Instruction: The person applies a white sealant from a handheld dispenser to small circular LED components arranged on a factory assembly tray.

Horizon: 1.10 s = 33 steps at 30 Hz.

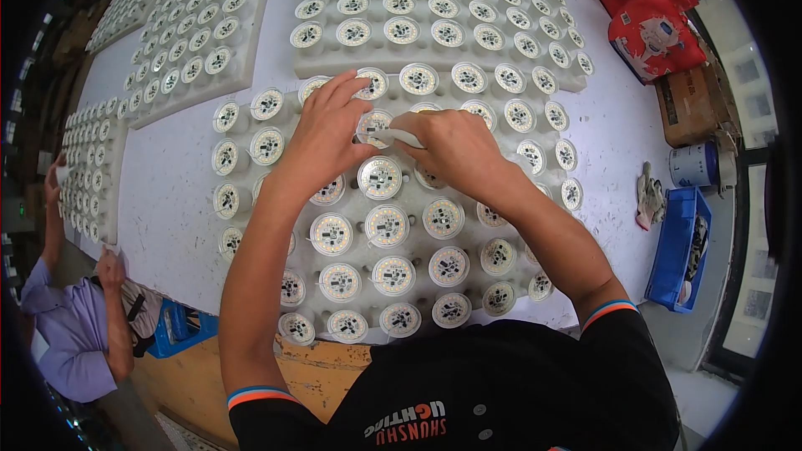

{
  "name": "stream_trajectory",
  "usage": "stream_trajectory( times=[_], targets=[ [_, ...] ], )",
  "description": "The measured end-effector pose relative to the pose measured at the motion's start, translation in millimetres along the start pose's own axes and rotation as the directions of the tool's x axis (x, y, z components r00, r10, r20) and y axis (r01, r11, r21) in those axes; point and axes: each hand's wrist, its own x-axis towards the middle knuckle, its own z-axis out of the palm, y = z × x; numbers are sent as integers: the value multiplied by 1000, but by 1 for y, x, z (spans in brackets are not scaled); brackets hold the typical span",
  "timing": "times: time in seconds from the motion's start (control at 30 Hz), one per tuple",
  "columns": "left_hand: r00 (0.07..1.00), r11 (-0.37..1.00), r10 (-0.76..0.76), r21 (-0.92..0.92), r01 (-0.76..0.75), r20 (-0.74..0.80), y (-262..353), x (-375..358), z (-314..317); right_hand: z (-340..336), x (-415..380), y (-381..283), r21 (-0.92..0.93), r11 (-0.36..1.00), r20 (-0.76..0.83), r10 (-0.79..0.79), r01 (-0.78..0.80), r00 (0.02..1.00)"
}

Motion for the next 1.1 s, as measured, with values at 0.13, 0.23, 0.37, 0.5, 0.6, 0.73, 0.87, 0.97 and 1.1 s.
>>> stream_trajectory(
  times=[0.13,0.23,0.37,0.5,0.6,0.73,0.87,0.97,1.1],
  targets=[
    [1000,1000,3,1,-3,-1,1,0,-1,2,0,1,-9,1000,-12,2,-2,1000],
    [1000,1000,3,-3,-3,0,2,0,-1,1,0,0,-23,1000,-14,6,-7,1000],
    [1000,1000,8,-7,-8,-5,1,0,0,1,0,-1,-14,1000,-18,1,-2,1000],
    [1000,1000,9,-9,-10,-8,1,0,1,1,0,-1,-6,1000,-15,8,-8,1000],
    [1000,1000,9,-4,-9,-4,1,0,1,1,0,-1,-19,1000,-9,15,-15,1000],
    [1000,1000,5,5,-5,7,1,0,1,0,0,-1,-12,1000,-7,13,-13,1000],
    [1000,1000,6,2,-6,7,1,0,1,0,1,1,-24,1000,12,20,-20,1000],
    [1000,1000,7,0,-7,4,0,-2,-1,-1,0,2,31,999,2,44,-44,999],
    [997,995,-47,-86,41,-69,-10,-2,-20,-7,-7,10,256,964,-83,99,-75,992]
  ],
)
